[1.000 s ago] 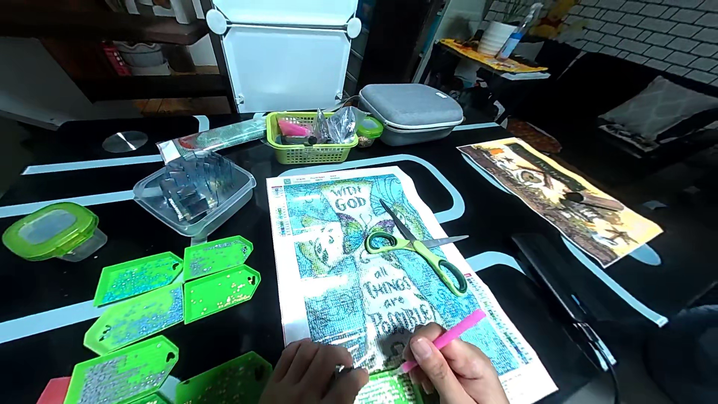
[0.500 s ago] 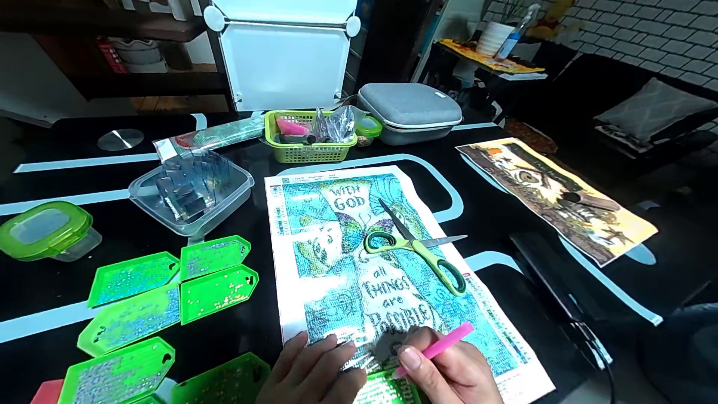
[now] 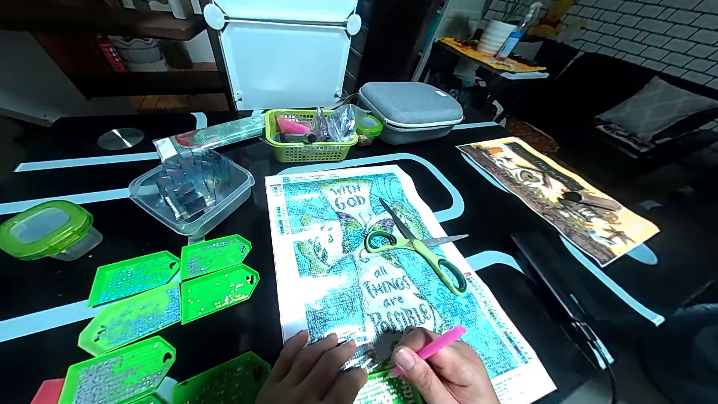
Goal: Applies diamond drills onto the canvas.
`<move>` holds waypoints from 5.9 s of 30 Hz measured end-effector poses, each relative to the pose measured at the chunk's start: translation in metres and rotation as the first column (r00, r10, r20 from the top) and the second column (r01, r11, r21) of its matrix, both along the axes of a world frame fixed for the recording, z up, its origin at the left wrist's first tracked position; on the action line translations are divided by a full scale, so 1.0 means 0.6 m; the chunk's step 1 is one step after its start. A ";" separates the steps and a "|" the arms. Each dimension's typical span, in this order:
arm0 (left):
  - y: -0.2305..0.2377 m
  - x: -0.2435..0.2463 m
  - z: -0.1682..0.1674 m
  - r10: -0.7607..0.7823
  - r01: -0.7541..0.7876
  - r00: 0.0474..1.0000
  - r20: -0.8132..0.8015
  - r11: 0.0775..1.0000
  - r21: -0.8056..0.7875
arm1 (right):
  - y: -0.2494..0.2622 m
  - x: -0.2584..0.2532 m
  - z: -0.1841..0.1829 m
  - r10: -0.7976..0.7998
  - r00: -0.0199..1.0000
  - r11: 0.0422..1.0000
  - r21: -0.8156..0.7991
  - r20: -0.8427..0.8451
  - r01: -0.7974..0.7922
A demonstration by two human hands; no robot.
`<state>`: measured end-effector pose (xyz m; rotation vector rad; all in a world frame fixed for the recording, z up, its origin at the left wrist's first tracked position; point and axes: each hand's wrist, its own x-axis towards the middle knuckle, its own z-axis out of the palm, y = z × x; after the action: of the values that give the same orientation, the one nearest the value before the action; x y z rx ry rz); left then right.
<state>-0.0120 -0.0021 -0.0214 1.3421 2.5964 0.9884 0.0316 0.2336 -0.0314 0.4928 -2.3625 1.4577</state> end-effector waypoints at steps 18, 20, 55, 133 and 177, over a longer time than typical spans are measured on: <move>0.000 0.000 0.005 0.004 -0.003 1.000 0.023 1.000 -0.029 | 0.001 -0.047 -0.015 -0.095 0.996 0.978 -0.186 0.003 0.094; -0.001 0.000 0.004 0.005 -0.004 1.000 0.017 0.999 -0.033 | 0.001 -0.046 -0.016 -0.093 0.996 0.983 -0.163 -0.013 0.089; 0.000 -0.001 0.004 0.010 -0.010 1.000 0.009 0.999 -0.038 | 0.010 -0.015 -0.009 0.012 0.997 0.998 -0.063 -0.077 -0.017; -0.001 0.000 0.004 0.006 -0.006 1.000 -0.006 0.999 -0.043 | -0.004 -0.041 -0.020 -0.162 0.987 0.973 -0.168 0.001 0.160; 0.000 0.002 0.005 0.019 -0.019 1.000 0.001 0.999 -0.049 | 0.000 -0.042 -0.020 -0.131 0.991 0.982 -0.141 -0.030 0.125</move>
<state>-0.0109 -0.0019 -0.0183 1.3073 2.6197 0.9215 0.0066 0.2337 -0.0435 0.3241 -2.2004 1.5252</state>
